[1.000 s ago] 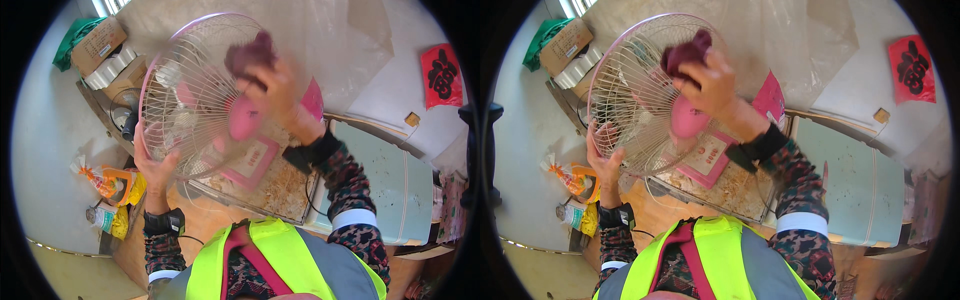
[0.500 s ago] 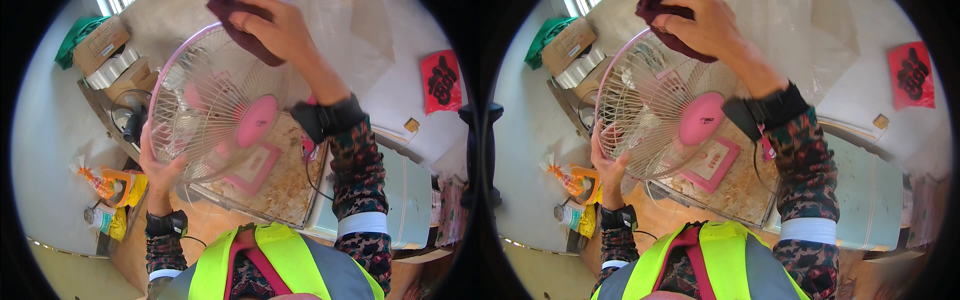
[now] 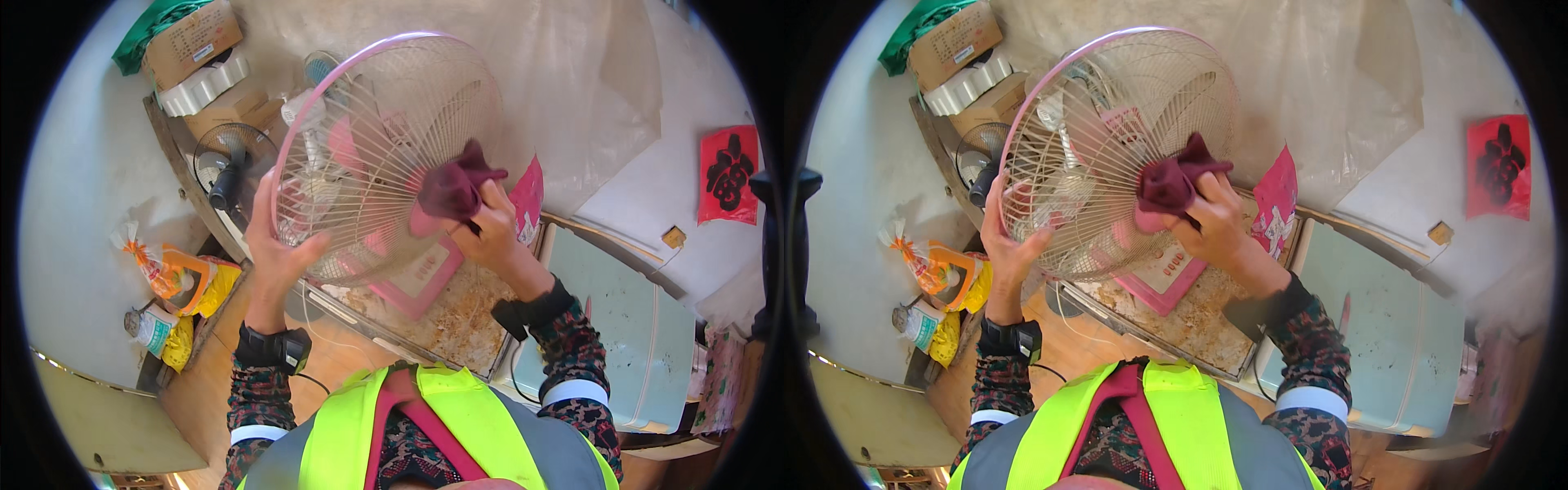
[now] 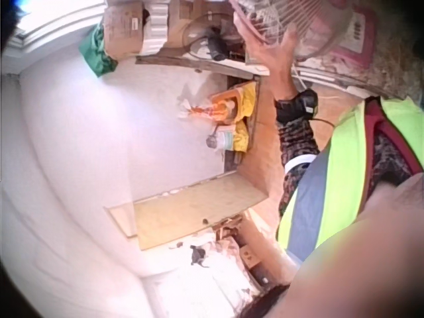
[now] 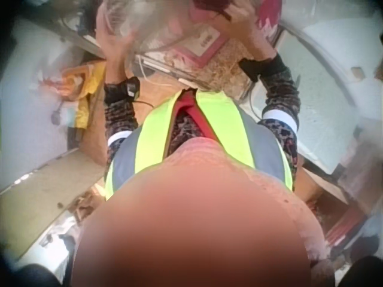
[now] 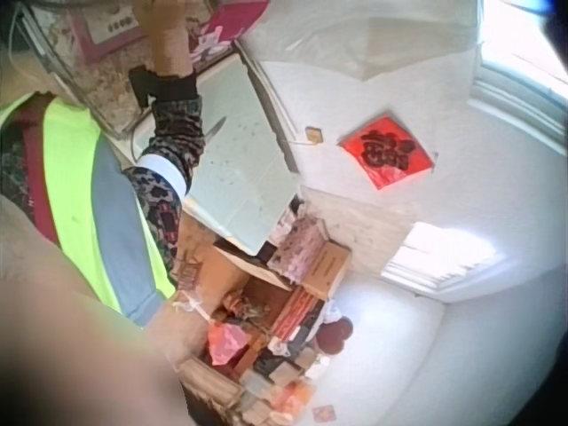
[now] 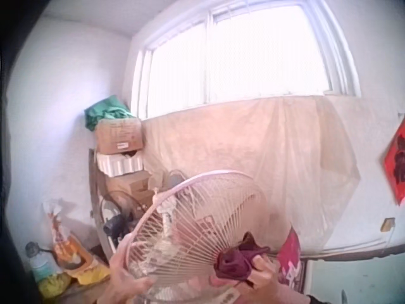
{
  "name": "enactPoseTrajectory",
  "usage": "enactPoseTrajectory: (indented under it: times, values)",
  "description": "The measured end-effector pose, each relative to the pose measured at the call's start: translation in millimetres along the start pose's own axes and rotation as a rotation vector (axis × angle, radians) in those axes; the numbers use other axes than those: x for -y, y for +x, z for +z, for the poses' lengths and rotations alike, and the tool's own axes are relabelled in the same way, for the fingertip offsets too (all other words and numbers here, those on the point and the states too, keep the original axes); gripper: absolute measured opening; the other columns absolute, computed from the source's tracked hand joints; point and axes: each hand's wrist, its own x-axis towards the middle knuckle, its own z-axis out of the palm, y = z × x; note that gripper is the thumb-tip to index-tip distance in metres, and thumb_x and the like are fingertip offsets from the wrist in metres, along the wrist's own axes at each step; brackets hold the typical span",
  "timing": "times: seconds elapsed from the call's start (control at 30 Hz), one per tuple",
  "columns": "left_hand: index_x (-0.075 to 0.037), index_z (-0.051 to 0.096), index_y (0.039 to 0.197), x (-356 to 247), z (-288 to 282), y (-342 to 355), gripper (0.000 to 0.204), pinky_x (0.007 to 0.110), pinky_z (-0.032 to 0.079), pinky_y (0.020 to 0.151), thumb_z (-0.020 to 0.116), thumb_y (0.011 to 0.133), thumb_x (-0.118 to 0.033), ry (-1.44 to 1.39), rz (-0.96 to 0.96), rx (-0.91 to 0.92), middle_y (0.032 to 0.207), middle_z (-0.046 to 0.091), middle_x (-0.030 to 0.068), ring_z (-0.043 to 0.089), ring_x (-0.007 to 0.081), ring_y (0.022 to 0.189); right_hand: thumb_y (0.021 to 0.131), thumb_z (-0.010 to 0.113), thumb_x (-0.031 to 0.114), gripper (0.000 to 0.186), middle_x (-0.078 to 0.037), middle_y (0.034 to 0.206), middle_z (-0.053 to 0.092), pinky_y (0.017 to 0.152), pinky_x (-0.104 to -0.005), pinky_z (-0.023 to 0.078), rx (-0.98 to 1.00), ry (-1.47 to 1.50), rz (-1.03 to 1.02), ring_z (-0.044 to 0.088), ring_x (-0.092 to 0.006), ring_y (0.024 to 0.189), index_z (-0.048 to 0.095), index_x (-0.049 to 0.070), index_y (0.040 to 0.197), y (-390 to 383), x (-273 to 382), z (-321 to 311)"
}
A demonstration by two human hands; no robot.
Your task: The person wipes a light blue cabinet top with a dark cloth, then switches to a yellow cloth to continue wiping the same surface. They then move to a pink table fan and wipe its cage and base with the dark cloth.
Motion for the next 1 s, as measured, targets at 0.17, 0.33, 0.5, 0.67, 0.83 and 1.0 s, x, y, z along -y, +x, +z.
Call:
enactPoseTrajectory:
  times: [0.17, 0.33, 0.5, 0.67, 0.83, 1.0]
  values:
    - [0.002, 0.035, 0.150, 3, 1, 1, 0.106, 0.034, 0.048, 0.100, 0.092, 0.065, -0.027, -0.104, -0.021, -0.004, 0.132, 0.057, 0.0132, 0.058, 0.0194, 0.117, 0.073, 0.078, 0.007, 0.025, -0.016, 0.099, 0.065, 0.074, -0.0407, 0.050, -0.087, 0.005, -0.084, 0.061, -0.0351, 0.082, 0.073, 0.003, 0.097, 35, 1, -35]
    - [0.003, 0.035, 0.150, 5, -1, 1, 0.107, 0.034, 0.048, 0.099, 0.093, 0.065, -0.027, -0.043, -0.002, 0.025, 0.130, 0.059, 0.0126, 0.059, 0.0197, 0.115, 0.084, 0.075, 0.018, 0.032, -0.010, 0.105, 0.067, 0.084, -0.0349, 0.050, -0.190, 0.102, -0.118, 0.063, -0.0237, 0.096, 0.069, 0.001, 0.110, 166, -8, -24]
    - [0.002, 0.037, 0.149, 6, 0, 1, 0.109, 0.035, 0.051, 0.096, 0.095, 0.062, -0.030, 0.060, 0.017, -0.022, 0.127, 0.061, 0.0143, 0.061, 0.0198, 0.111, 0.079, 0.077, 0.017, 0.031, -0.012, 0.098, 0.066, 0.082, -0.0381, 0.051, 0.136, -0.145, -0.083, 0.063, -0.0310, 0.093, 0.072, 0.005, 0.107, 195, 11, 12]
    - [0.003, 0.037, 0.149, 2, 3, -1, 0.109, 0.036, 0.050, 0.099, 0.095, 0.062, -0.027, 0.059, 0.033, -0.011, 0.126, 0.062, 0.0148, 0.061, 0.0208, 0.113, 0.070, 0.079, 0.017, 0.029, -0.008, 0.102, 0.067, 0.080, -0.0440, 0.051, -0.054, -0.190, -0.211, 0.063, -0.0352, 0.090, 0.075, 0.012, 0.099, 122, 31, 12]
    - [0.001, 0.039, 0.148, 0, 5, 2, 0.107, 0.035, 0.050, 0.098, 0.095, 0.062, -0.030, -0.047, -0.015, -0.048, 0.124, 0.063, 0.0160, 0.062, 0.0201, 0.114, 0.068, 0.079, 0.015, 0.030, -0.009, 0.105, 0.068, 0.081, -0.0468, 0.051, -0.043, -0.163, -0.147, 0.064, -0.0371, 0.091, 0.075, 0.011, 0.097, 37, 25, 20]
    - [0.001, 0.040, 0.148, 2, 3, 1, 0.110, 0.034, 0.051, 0.094, 0.094, 0.061, -0.037, 0.094, -0.019, -0.039, 0.123, 0.065, 0.0155, 0.065, 0.0212, 0.110, 0.068, 0.079, 0.010, 0.031, -0.014, 0.103, 0.068, 0.080, -0.0448, 0.052, 0.042, -0.051, 0.071, 0.065, -0.0375, 0.089, 0.074, 0.007, 0.098, -12, 20, -3]
